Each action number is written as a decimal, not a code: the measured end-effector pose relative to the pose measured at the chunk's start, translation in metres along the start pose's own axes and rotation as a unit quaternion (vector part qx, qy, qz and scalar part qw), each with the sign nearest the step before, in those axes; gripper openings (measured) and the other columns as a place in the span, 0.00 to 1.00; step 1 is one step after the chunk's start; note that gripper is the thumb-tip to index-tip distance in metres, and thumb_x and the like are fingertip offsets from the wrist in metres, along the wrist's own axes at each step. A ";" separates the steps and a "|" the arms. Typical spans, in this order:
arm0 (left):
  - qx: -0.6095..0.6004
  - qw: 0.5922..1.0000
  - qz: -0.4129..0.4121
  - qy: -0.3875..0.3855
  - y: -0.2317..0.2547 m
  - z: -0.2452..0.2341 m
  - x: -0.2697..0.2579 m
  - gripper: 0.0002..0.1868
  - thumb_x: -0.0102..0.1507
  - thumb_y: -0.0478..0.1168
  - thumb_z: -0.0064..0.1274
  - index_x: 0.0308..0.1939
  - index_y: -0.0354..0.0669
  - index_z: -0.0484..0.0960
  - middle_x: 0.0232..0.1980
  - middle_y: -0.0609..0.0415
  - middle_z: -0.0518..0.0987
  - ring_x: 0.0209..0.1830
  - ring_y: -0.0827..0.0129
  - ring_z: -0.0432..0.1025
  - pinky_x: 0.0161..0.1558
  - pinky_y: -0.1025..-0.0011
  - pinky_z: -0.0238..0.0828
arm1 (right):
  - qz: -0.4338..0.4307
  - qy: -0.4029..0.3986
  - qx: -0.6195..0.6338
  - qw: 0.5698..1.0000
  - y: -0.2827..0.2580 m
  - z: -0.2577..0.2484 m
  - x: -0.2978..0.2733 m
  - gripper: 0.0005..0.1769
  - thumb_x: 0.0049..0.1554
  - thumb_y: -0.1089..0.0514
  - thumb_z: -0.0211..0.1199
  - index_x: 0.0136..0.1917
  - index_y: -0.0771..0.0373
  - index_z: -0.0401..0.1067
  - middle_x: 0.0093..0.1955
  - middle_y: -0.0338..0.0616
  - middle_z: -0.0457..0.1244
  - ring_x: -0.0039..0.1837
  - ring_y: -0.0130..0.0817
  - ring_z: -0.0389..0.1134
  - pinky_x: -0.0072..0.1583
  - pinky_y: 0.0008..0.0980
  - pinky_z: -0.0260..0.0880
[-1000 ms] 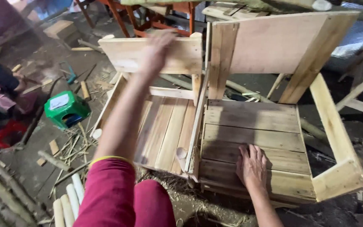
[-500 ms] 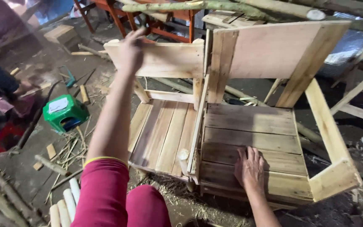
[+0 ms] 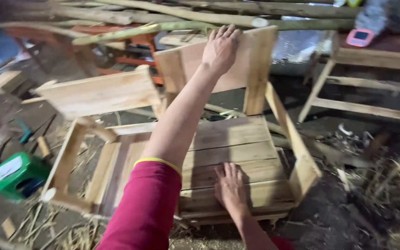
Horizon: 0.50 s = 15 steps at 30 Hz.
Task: Sanding the surfaces of two small wooden chairs using sandpaper to smooth the wood.
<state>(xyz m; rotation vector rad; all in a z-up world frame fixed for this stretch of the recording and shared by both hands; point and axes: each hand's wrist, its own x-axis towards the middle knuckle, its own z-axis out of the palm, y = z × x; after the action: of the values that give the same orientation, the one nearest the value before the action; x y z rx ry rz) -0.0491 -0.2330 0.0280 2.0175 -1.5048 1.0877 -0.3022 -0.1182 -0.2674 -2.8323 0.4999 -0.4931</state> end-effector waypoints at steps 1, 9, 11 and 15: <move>-0.008 1.000 0.009 0.011 0.016 0.010 0.011 0.13 0.58 0.39 0.43 0.47 0.46 0.69 0.57 0.55 0.70 0.58 0.54 0.63 0.58 0.55 0.56 | -0.009 0.001 0.024 1.000 0.002 0.001 0.001 0.31 0.49 0.57 0.54 0.67 0.55 0.59 0.71 0.63 0.44 0.73 0.61 0.41 0.69 0.61 0.41; 0.122 0.973 0.048 -0.192 0.090 0.018 0.044 0.41 0.56 0.51 0.48 0.69 0.44 0.51 0.73 0.49 0.48 0.72 0.53 0.39 0.69 0.55 0.32 | -0.011 0.068 0.025 0.997 -0.008 -0.031 0.000 0.24 0.47 0.57 0.55 0.59 0.61 0.63 0.64 0.60 0.52 0.67 0.57 0.49 0.63 0.53 0.50; 0.148 0.956 0.099 -0.233 0.078 0.002 0.030 0.60 0.44 0.54 0.64 0.71 0.40 0.45 0.74 0.44 0.41 0.73 0.50 0.33 0.70 0.53 0.24 | -0.014 0.059 0.031 0.998 -0.007 -0.027 0.002 0.23 0.49 0.57 0.54 0.58 0.62 0.64 0.64 0.60 0.52 0.67 0.57 0.49 0.63 0.55 0.50; 0.233 0.920 0.312 -0.035 0.018 0.026 -0.035 0.28 0.56 0.41 0.46 0.62 0.45 0.69 0.67 0.54 0.61 0.68 0.58 0.49 0.68 0.54 0.40 | -0.015 0.064 0.032 0.997 -0.008 -0.024 0.000 0.26 0.47 0.57 0.56 0.60 0.62 0.64 0.65 0.61 0.52 0.68 0.59 0.50 0.64 0.53 0.50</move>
<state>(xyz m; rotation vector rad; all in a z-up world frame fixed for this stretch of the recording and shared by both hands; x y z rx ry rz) -0.0607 -0.2361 -0.0175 1.8992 -2.1773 1.7781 -0.3083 -0.1144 -0.2435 -2.7629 0.4555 -0.6869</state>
